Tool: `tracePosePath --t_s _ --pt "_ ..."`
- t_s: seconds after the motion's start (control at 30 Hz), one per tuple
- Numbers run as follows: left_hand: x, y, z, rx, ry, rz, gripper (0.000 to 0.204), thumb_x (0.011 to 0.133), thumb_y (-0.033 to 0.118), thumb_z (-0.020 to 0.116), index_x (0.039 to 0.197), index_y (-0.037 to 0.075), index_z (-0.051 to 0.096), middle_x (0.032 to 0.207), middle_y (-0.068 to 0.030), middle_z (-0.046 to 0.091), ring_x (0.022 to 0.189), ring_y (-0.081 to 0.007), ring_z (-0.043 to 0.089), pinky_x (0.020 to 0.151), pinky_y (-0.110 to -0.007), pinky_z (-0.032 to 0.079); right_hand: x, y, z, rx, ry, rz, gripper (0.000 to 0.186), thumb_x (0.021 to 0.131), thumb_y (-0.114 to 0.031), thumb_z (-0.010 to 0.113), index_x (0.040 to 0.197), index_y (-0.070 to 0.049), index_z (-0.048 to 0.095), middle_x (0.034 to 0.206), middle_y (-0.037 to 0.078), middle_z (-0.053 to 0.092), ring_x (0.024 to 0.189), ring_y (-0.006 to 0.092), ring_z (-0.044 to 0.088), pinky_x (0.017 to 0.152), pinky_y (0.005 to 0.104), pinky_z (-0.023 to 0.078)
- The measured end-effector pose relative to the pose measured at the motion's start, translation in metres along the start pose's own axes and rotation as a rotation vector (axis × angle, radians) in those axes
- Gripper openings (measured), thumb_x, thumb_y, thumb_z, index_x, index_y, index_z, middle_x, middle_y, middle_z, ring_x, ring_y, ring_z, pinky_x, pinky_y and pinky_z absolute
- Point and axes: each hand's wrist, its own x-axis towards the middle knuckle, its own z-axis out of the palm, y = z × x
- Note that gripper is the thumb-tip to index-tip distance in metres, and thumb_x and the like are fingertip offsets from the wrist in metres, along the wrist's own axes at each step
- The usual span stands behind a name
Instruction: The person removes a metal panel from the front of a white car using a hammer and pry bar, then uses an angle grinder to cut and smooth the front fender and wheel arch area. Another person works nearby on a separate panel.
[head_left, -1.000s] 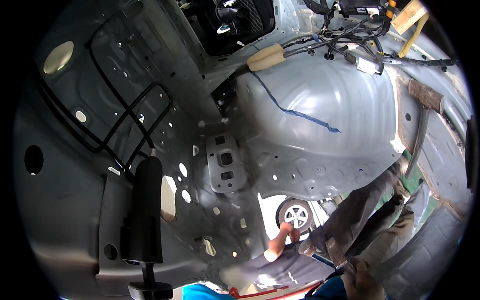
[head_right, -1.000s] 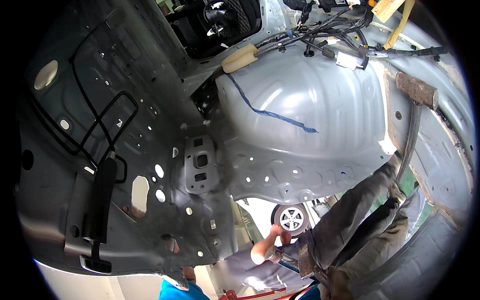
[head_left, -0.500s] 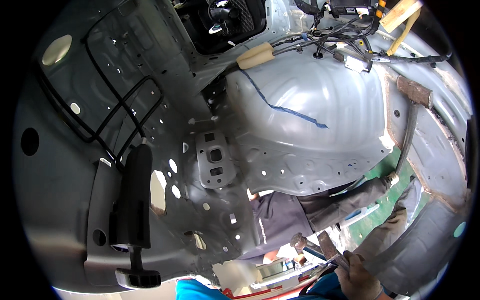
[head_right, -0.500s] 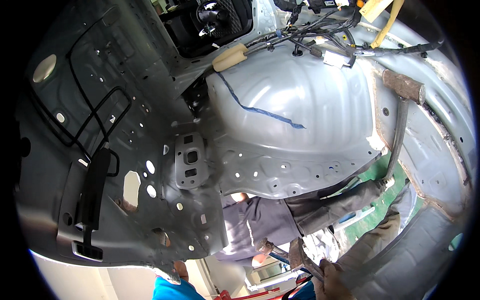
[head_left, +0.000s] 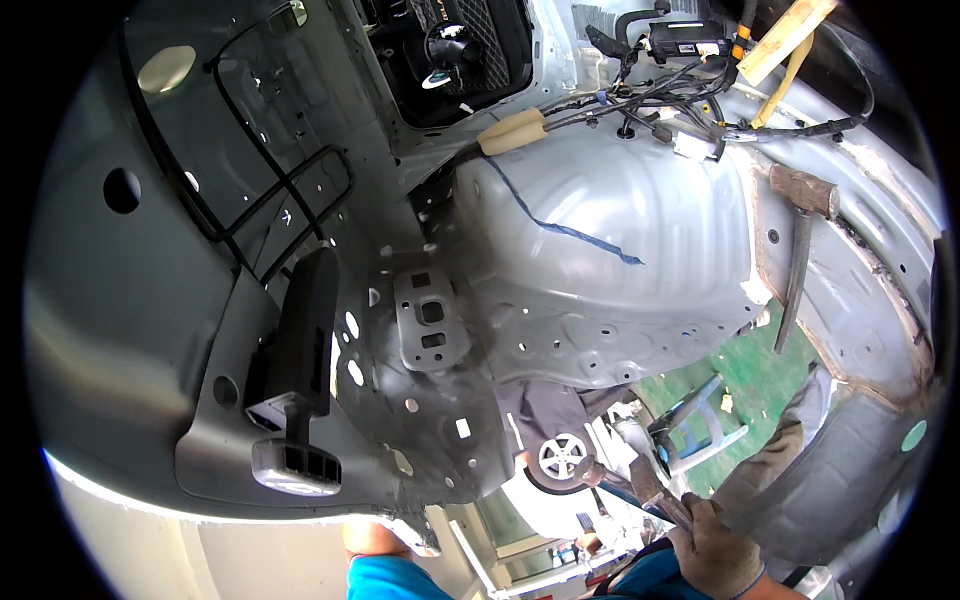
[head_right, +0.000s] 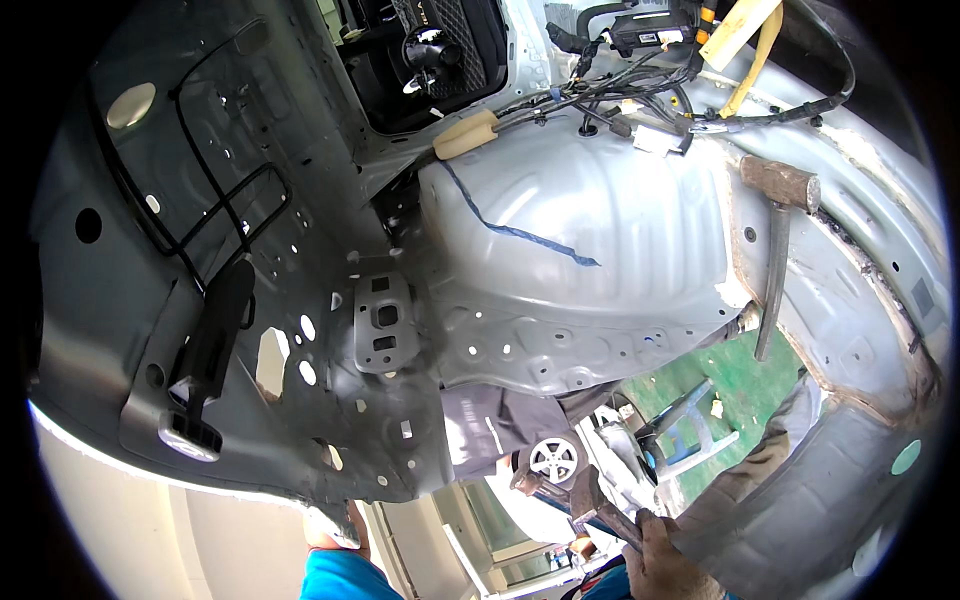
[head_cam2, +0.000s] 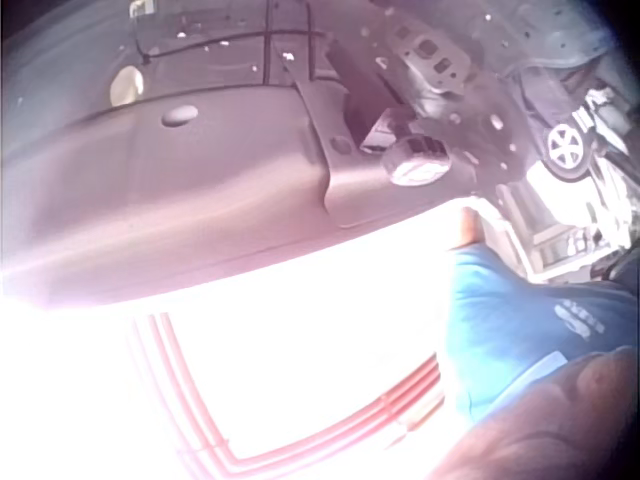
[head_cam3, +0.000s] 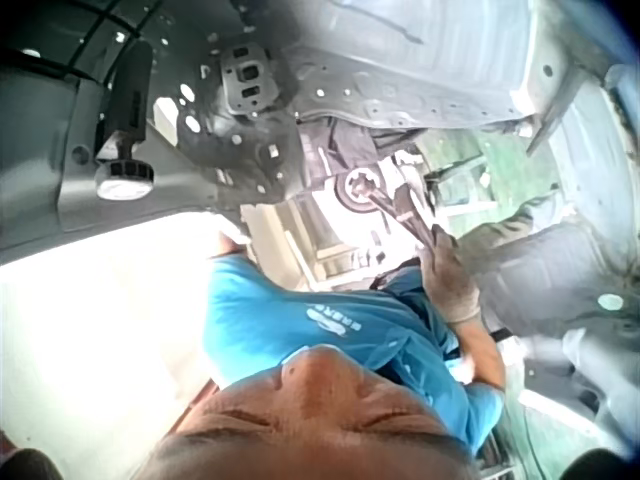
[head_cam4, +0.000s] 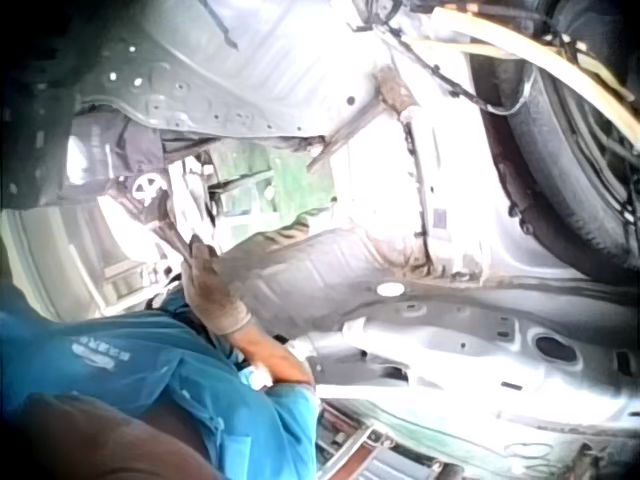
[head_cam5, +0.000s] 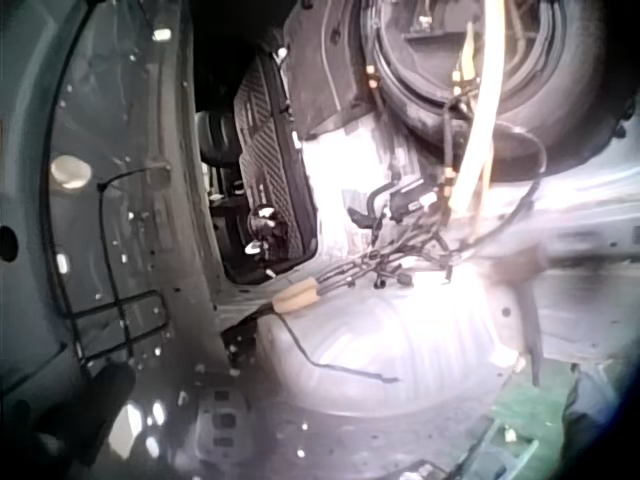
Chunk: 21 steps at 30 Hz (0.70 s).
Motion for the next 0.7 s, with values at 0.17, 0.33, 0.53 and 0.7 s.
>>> tracePosePath --t_s 0.17,0.33,0.53,0.7 --pt "0.0 -0.007 0.004 -0.03 0.012 0.029 0.059 0.103 0.023 0.061 0.151 -0.01 0.052 0.152 -0.0258 0.058 0.138 -0.0378 0.059 0.12 -0.042 0.041 -0.002 -0.006 -0.005 -0.116 0.062 -0.022 0.04 0.101 -0.026 0.066 0.137 -0.007 0.064 0.11 0.018 0.074 0.09 0.0347 0.074 0.077 0.0433 0.059" --pt "0.006 -0.011 0.009 -0.073 0.04 0.096 0.059 0.103 0.023 0.061 0.151 -0.01 0.051 0.152 -0.0256 0.058 0.137 -0.0376 0.059 0.12 -0.042 0.041 -0.004 -0.018 -0.007 -0.329 0.074 -0.096 0.035 0.083 -0.03 0.078 0.111 -0.009 0.071 0.095 0.014 0.071 0.09 0.0366 0.07 0.078 0.0507 0.053" --pt "0.023 -0.035 0.038 -0.076 0.098 0.285 0.059 0.102 0.022 0.062 0.152 -0.009 0.051 0.152 -0.0254 0.058 0.137 -0.0375 0.059 0.119 -0.042 0.042 0.005 0.008 0.029 -0.469 -0.015 -0.11 0.02 0.087 -0.027 0.07 0.097 -0.011 0.066 0.084 0.011 0.071 0.075 0.0306 0.074 0.059 0.0472 0.053" --pt "0.046 -0.006 0.044 0.252 0.063 0.608 0.055 0.102 0.016 0.06 0.151 -0.008 0.052 0.149 -0.0225 0.06 0.139 -0.0312 0.058 0.12 -0.039 0.04 0.023 0.062 0.063 -0.348 0.153 0.123 0.031 0.092 -0.035 0.069 0.107 -0.008 0.066 0.081 0.019 0.071 0.079 0.04 0.073 0.072 0.0532 0.056"
